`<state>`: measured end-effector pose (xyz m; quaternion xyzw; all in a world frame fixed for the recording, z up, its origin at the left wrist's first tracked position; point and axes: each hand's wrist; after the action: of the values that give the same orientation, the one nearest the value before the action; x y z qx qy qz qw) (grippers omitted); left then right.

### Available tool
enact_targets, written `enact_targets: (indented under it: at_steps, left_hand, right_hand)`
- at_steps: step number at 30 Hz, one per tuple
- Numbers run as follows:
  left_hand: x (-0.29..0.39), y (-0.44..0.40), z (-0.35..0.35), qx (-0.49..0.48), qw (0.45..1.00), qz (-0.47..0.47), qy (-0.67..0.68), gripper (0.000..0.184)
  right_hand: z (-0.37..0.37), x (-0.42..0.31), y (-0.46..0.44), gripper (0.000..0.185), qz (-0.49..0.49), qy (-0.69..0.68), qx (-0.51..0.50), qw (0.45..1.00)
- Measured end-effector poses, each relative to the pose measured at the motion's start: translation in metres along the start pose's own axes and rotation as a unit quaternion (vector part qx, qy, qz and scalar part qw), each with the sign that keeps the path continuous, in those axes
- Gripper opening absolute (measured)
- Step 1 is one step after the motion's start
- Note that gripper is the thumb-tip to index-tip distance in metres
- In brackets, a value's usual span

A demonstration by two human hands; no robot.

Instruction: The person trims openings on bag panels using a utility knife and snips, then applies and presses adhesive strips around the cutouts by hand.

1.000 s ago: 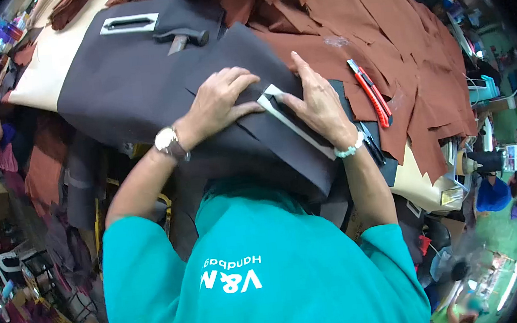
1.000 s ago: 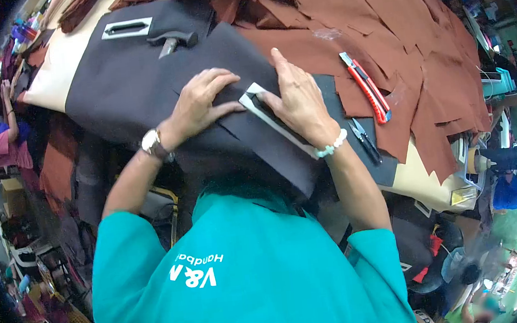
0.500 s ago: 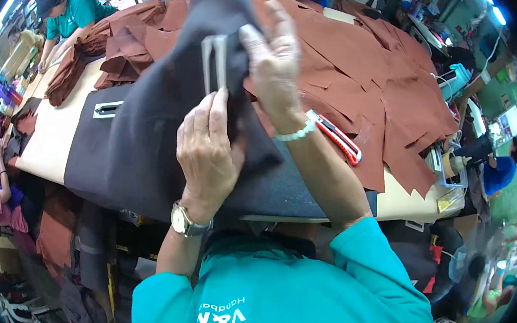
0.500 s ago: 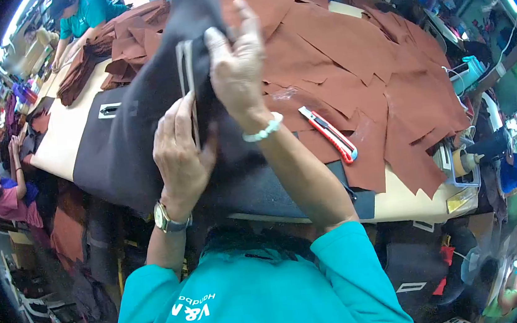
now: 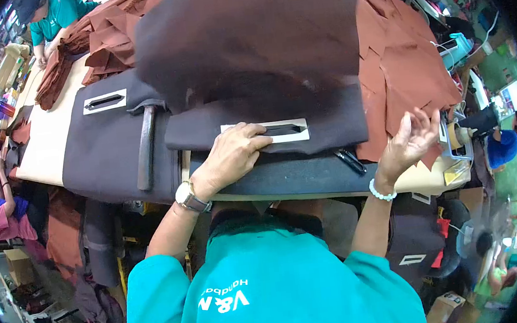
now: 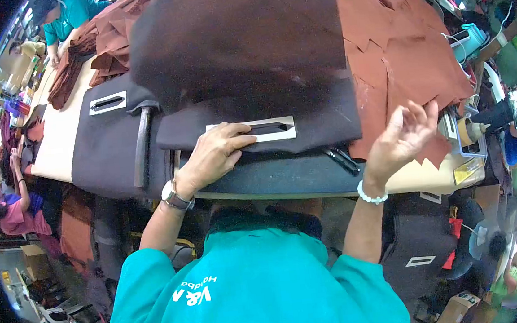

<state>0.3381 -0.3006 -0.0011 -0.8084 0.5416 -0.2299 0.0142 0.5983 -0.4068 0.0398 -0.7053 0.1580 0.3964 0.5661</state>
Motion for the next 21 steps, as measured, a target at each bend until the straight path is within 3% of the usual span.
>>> enact_targets:
  at_steps: [2,3,4,7,9,14,21]
  left_hand:
    - [0.0,0.0,0.001,-0.017,0.996,-0.023,0.086,0.031]
    - [0.0,-0.002,0.002,-0.025,0.991,-0.034,0.129,0.033]
    - [0.002,-0.004,0.0,-0.031,0.988,-0.048,0.142,0.036]
    - [0.0,-0.009,0.004,-0.01,0.97,-0.138,0.2,0.029]
    - [-0.004,-0.008,0.007,-0.024,0.97,-0.144,0.193,0.027]
    - [-0.007,-0.016,-0.002,-0.102,0.951,-0.181,0.228,0.022]
    - [-0.014,0.003,0.013,-0.01,0.972,-0.095,0.212,0.019]
  right_hand:
    - [0.018,-0.03,0.004,0.032,-0.048,-0.071,-0.186,0.979]
    - [0.027,-0.041,0.009,0.019,-0.052,-0.058,-0.298,0.951]
    - [0.035,-0.052,0.012,0.018,-0.029,-0.01,-0.436,0.9]
    - [0.058,-0.008,0.028,0.023,-0.096,0.07,-0.61,0.784]
    - [0.059,0.008,0.03,0.025,-0.098,0.07,-0.655,0.746]
    - [0.052,0.019,0.034,0.027,-0.038,0.034,-0.664,0.746]
    - [0.047,0.028,0.037,0.024,-0.093,0.019,-0.645,0.758]
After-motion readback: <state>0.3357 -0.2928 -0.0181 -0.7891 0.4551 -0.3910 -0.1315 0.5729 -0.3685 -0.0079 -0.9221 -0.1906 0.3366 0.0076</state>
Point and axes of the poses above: each hand's wrist, its own y-axis away from the middle knuckle, its own z-axis out of the palm, x = y × z, and after that the axes turned 8 degrees about -x, right-handed
